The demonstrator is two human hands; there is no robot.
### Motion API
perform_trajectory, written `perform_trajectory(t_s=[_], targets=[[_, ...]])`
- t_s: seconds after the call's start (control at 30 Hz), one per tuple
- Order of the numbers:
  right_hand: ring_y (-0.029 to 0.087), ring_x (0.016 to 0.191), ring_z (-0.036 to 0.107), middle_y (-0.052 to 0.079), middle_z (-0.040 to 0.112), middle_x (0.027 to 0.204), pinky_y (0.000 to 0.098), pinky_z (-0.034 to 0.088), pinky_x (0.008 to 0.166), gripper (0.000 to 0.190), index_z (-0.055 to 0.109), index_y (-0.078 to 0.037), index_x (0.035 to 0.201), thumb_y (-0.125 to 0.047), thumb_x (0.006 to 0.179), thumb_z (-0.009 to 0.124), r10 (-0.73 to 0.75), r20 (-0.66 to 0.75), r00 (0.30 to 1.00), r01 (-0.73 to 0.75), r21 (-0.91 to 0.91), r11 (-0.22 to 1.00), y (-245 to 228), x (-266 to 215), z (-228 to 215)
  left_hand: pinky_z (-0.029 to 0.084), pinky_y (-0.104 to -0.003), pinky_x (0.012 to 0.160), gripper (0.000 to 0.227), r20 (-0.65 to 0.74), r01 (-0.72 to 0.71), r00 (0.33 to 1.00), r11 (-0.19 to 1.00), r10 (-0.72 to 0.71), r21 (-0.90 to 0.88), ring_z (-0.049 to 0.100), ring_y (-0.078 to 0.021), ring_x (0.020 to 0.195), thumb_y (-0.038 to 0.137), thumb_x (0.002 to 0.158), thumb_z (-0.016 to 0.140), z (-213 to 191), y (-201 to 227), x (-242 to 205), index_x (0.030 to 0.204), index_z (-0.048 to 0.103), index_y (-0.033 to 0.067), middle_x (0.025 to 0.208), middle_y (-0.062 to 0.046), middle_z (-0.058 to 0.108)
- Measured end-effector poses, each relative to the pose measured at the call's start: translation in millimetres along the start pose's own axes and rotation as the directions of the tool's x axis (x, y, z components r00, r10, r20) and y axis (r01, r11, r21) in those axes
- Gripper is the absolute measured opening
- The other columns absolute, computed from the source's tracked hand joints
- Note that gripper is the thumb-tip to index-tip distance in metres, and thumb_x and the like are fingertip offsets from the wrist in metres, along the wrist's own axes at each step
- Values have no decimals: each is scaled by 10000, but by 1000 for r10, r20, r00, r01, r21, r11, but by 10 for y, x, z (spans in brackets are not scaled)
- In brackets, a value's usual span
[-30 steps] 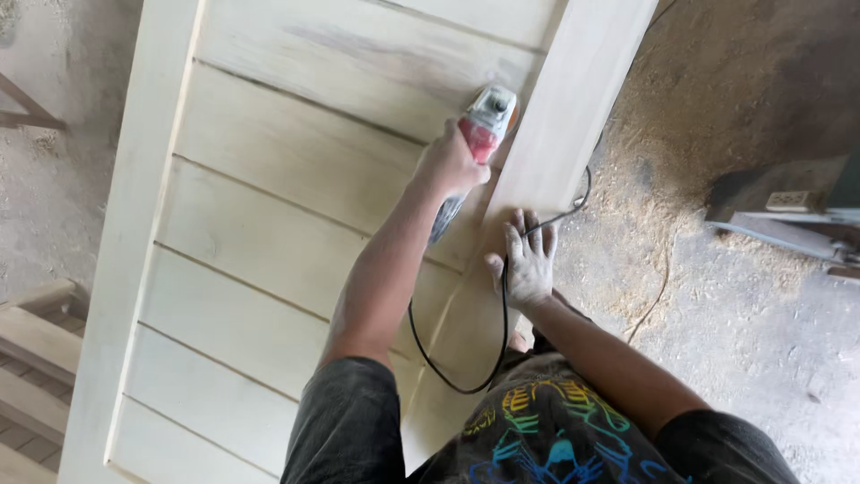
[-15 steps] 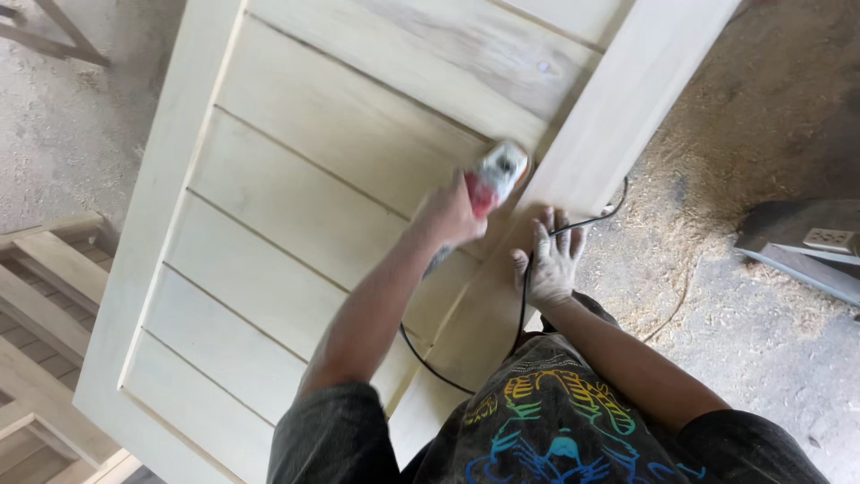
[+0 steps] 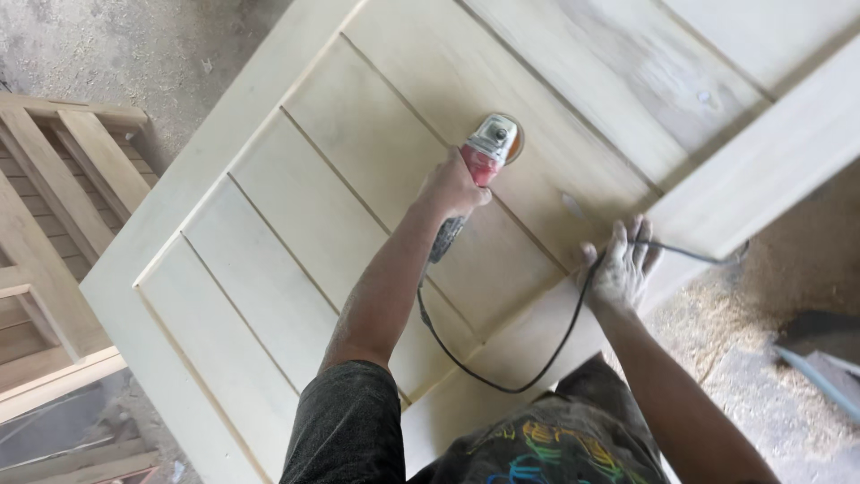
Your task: The person uses an angle grinder with a sanding disc to smooth the surface of a wooden door. They move the tool along the edges and panels of the door, generating sawdust as they work.
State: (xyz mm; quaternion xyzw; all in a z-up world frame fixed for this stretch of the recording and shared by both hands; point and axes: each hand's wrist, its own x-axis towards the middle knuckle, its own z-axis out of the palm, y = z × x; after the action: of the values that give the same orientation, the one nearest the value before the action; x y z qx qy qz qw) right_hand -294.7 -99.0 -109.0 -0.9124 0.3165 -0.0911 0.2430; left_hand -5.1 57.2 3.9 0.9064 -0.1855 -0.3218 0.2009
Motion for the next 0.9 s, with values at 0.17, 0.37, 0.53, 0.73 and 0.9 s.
perform_trajectory(t_s=[0.17, 0.37, 0.53, 0.73, 0.9], targets=[[444, 1596, 162, 311, 346, 1639, 637, 29, 1285, 753, 390, 61, 1515, -541, 1062, 371, -42, 69, 997, 45, -36, 998, -75, -73, -50, 614, -404, 856, 899, -104, 51, 992, 984, -69, -173, 748, -337, 1020, 219, 660, 840, -525, -355, 557, 1363, 364, -79, 1164, -252, 694], [481, 1602, 150, 275, 371, 1634, 700, 4, 1233, 712, 420, 40, 1494, -547, 1098, 344, -95, 77, 992, 104, -110, 989, -54, -53, 5, 626, -400, 717, 784, -118, 208, 957, 911, -264, -356, 779, -276, 867, 109, 654, 799, -1202, -575, 1165, 1319, 412, -42, 1074, -207, 740], [461, 1607, 164, 253, 393, 1634, 699, 20, 1231, 688, 439, 18, 1459, -551, 1079, 363, -87, 67, 994, 93, -100, 991, -30, 24, 39, 606, -358, 644, 730, -184, 120, 965, 935, -189, -333, 753, -223, 777, 135, 646, 858, -1390, -541, 1326, 1266, 515, -41, 1022, -176, 745], [479, 1605, 168, 255, 419, 1620, 707, 18, 1227, 671, 457, 15, 1455, -538, 1084, 375, -87, 70, 994, 95, -107, 990, -14, -42, 48, 641, -375, 665, 790, -145, 169, 965, 938, -221, -301, 771, -277, 767, 170, 695, 816, -976, -490, 818, 1314, 376, -44, 1043, -209, 714], [508, 1596, 179, 283, 408, 1628, 713, 22, 1230, 660, 435, 19, 1466, -530, 1104, 380, -130, 47, 990, 134, -106, 985, -24, -20, 24, 637, -402, 744, 782, -118, 148, 976, 955, -183, -255, 763, -333, 872, 212, 712, 821, -710, -465, 405, 1297, 375, -52, 1088, -248, 697]])
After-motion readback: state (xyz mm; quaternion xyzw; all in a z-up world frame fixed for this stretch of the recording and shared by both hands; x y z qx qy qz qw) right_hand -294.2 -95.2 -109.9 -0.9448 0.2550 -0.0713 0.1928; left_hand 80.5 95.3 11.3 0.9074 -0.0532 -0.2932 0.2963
